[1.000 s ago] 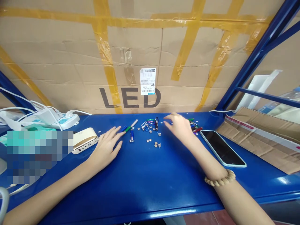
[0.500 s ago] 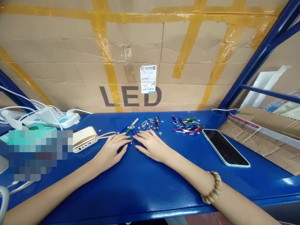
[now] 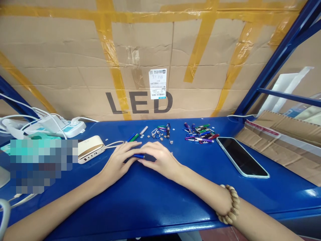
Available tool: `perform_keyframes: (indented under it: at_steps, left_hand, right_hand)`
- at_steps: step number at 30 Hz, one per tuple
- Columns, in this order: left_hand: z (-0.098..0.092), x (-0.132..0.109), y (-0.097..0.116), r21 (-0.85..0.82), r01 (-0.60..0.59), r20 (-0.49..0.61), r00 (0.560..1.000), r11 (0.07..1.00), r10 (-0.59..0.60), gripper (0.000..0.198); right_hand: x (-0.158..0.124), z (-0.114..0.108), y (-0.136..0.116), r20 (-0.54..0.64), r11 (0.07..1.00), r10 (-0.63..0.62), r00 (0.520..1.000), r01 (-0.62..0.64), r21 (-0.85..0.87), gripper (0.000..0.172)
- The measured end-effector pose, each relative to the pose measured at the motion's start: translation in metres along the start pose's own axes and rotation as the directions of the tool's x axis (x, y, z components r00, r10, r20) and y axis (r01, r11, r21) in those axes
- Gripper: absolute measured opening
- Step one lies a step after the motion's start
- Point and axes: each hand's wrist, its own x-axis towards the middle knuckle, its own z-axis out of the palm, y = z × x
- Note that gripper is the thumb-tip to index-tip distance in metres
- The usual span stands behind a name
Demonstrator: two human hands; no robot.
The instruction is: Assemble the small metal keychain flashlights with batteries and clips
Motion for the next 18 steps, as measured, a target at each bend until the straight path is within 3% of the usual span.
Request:
perform_keyframes:
  at_steps: [4, 7, 12, 18]
  left_hand:
    - [-0.004, 0.004, 0.002, -0.189, 0.168, -0.158, 0.967, 0.968, -0.198, 0.018]
    - [-0.008, 0.006, 0.008, -0.314, 0.23, -0.171, 0.94, 0.921, -0.294, 0.018]
    - [-0.013, 0.003, 0.016, -0.432, 0.12, -0.087, 0.981, 0.894, -0.174, 0.015]
    - [-0.017, 0.0, 0.016, -0.515, 0.021, -0.019, 0.999, 0.857, -0.036, 0.032]
  right_hand:
    - [0.001, 0.001, 0.001, 0.06, 0.986, 0.139, 0.989, -0.132, -0.101, 0.038]
    - [-0.001, 0.004, 0.006, 0.178, 0.978, 0.098, 0.979, -0.062, -0.198, 0.029]
    - [-0.003, 0.011, 0.014, 0.227, 0.976, -0.001, 0.974, 0.051, -0.212, 0.024]
    - [-0.002, 0.01, 0.017, 0.162, 0.987, 0.031, 0.986, -0.005, -0.16, 0.013]
